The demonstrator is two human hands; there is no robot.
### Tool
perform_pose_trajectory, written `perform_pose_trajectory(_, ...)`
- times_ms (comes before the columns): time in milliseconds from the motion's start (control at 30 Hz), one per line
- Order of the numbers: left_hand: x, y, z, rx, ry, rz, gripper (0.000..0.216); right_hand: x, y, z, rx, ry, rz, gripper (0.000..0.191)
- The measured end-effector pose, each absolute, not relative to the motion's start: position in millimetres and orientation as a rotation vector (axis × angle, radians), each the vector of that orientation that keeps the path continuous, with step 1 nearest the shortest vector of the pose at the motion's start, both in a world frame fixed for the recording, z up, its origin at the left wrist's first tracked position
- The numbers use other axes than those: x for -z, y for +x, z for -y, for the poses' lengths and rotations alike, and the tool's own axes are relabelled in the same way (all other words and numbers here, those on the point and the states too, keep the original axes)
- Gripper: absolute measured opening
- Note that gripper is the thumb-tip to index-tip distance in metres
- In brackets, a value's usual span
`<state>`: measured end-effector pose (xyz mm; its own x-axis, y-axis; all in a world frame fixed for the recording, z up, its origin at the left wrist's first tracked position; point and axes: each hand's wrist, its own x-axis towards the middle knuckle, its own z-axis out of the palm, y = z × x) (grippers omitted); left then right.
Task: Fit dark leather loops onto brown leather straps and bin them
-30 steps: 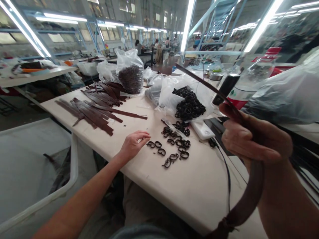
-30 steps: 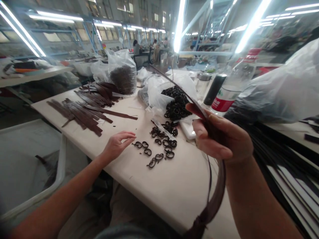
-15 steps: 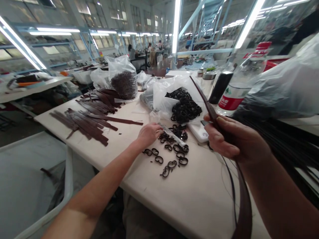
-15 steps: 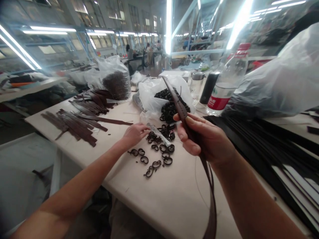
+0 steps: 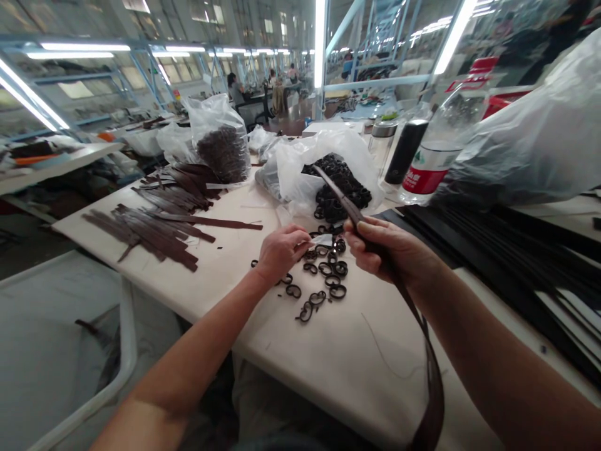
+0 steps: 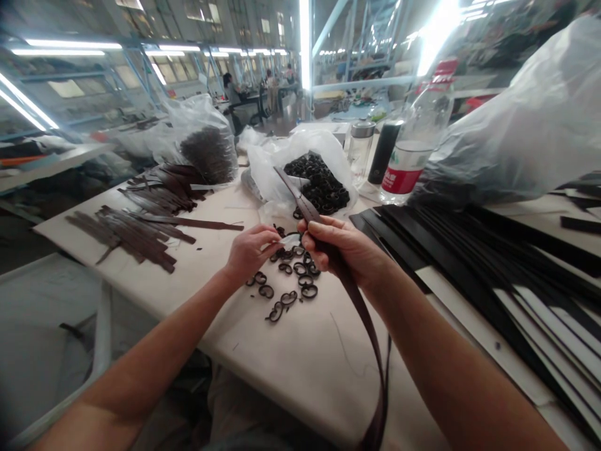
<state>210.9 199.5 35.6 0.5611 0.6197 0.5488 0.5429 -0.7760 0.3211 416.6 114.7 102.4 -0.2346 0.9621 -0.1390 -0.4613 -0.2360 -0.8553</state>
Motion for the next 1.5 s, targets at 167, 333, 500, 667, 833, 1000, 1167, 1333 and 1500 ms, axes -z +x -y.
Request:
perform_pose_trajectory(167, -49, 165, -151, -1.385, 2.559, -0.847, 0.007, -71, 394, -122, -1.754, -1.011, 0.834, 0.028)
perform_pose_trajectory(333, -41, 141, -99, -1.315, 2.616, -0.741, 0.016, -52, 357, -108, -1.878, -1.092, 0.909, 0.037)
perform_pose_trajectory(500, -26, 135, -71, -1.278, 2.756, -0.735, 0.018, -39, 338, -97, -1.851, -1.068, 0.942, 0.044)
perform_pose_trajectory(667, -21, 132, -60, -1.217, 2.834, -0.661, 0.025, -37, 333, -93, -1.812, -1.098, 0.972, 0.042)
perform_pose_trajectory(833, -18, 130, -49, -1.158, 2.812, -0.615, 0.029, -39, 333, -92, -1.759, -1.096, 0.978, 0.038)
perform_pose_trajectory(1000, -12, 132, -40, -1.302, 2.118, -0.936, 0.026, -42, 331, -90, -1.608, -1.053, 1.132, 0.031)
perform_pose_trajectory(1167, -17, 148, -55, -1.112, 1.022, -0.911, 0.042, -50, 325, -83, -1.479, -1.050, 1.327, 0.026)
perform_pose_trajectory(1333, -24, 164, -61, -0.821, 0.897, -0.826, 0.029, -47, 326, -81, -1.337, -1.107, 1.460, 0.016)
perform_pose_trajectory(1500, -20, 166, -52, -0.642, 0.896, -0.914, 0.026, -44, 329, -86, -1.156, -1.154, 1.544, 0.011)
